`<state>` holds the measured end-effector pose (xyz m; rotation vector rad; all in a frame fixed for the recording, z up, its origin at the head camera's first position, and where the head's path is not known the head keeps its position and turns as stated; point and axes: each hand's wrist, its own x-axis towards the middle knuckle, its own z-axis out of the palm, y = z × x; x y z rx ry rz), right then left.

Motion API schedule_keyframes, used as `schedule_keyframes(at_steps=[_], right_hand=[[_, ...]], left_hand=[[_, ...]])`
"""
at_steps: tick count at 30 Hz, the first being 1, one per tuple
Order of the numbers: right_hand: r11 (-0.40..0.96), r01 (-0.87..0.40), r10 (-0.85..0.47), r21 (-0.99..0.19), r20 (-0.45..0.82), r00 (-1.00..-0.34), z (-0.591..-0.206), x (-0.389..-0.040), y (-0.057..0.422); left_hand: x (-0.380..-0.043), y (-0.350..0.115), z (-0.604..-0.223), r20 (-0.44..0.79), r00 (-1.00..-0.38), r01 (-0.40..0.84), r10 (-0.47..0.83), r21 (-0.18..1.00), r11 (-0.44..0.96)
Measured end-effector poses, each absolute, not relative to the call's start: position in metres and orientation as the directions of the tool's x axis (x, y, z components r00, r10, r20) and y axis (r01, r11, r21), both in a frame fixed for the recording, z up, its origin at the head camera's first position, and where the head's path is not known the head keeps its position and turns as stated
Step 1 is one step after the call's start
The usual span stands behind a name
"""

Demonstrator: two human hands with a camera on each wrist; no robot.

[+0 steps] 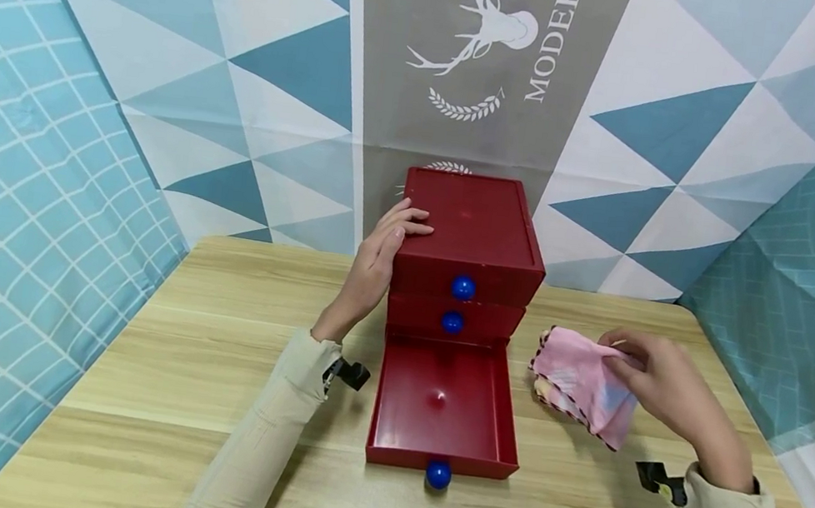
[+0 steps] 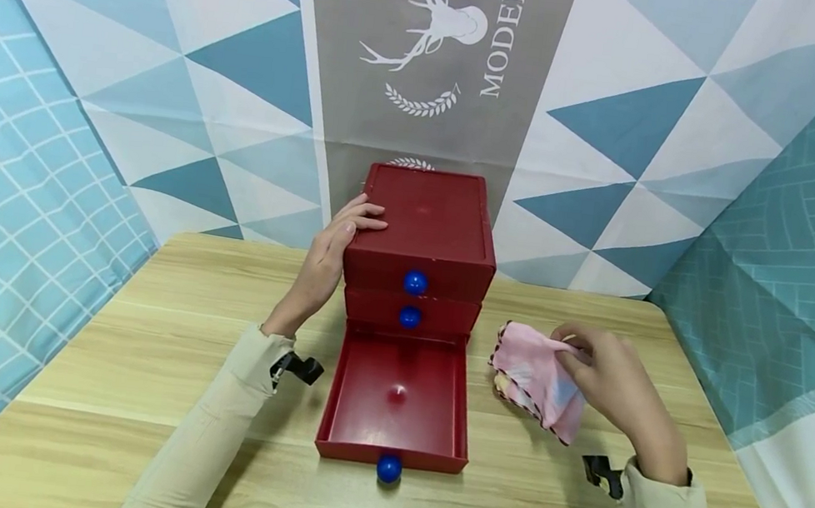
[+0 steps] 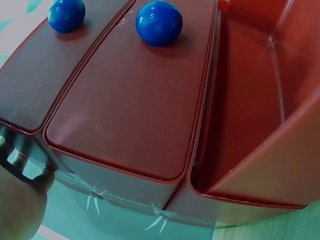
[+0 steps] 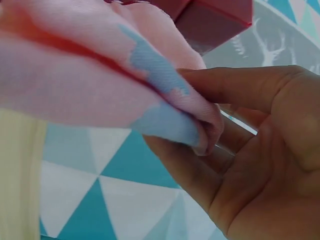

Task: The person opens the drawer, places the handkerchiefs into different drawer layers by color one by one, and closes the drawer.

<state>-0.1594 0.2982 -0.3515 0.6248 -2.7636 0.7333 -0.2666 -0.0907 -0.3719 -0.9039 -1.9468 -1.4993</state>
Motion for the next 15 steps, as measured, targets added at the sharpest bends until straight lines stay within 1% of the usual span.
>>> schedule_keyframes(at_steps=[6,12,15], right_hand=[[0.773,-0.502,-0.326,-0.387,0.436,-0.839,-0.339,-0.146,0.286],[0.736,-0.537,-0.291,-0.412,0.524,-0.800,-0.330,-0.132,0.268],[0.703,-0.573,-0.276,-0.423,0.580,-0.767,-0.327,-0.126,0.258]], left_hand=[[-0.267,-0.091,-0.371,0.726,-0.659,0.752,0.196,0.633,0.186],[-0.267,-0.092,-0.371,0.723,-0.663,0.749,0.194,0.637,0.183],[-0.266,-0.091,-0.371,0.728,-0.658,0.753,0.191,0.637,0.167]])
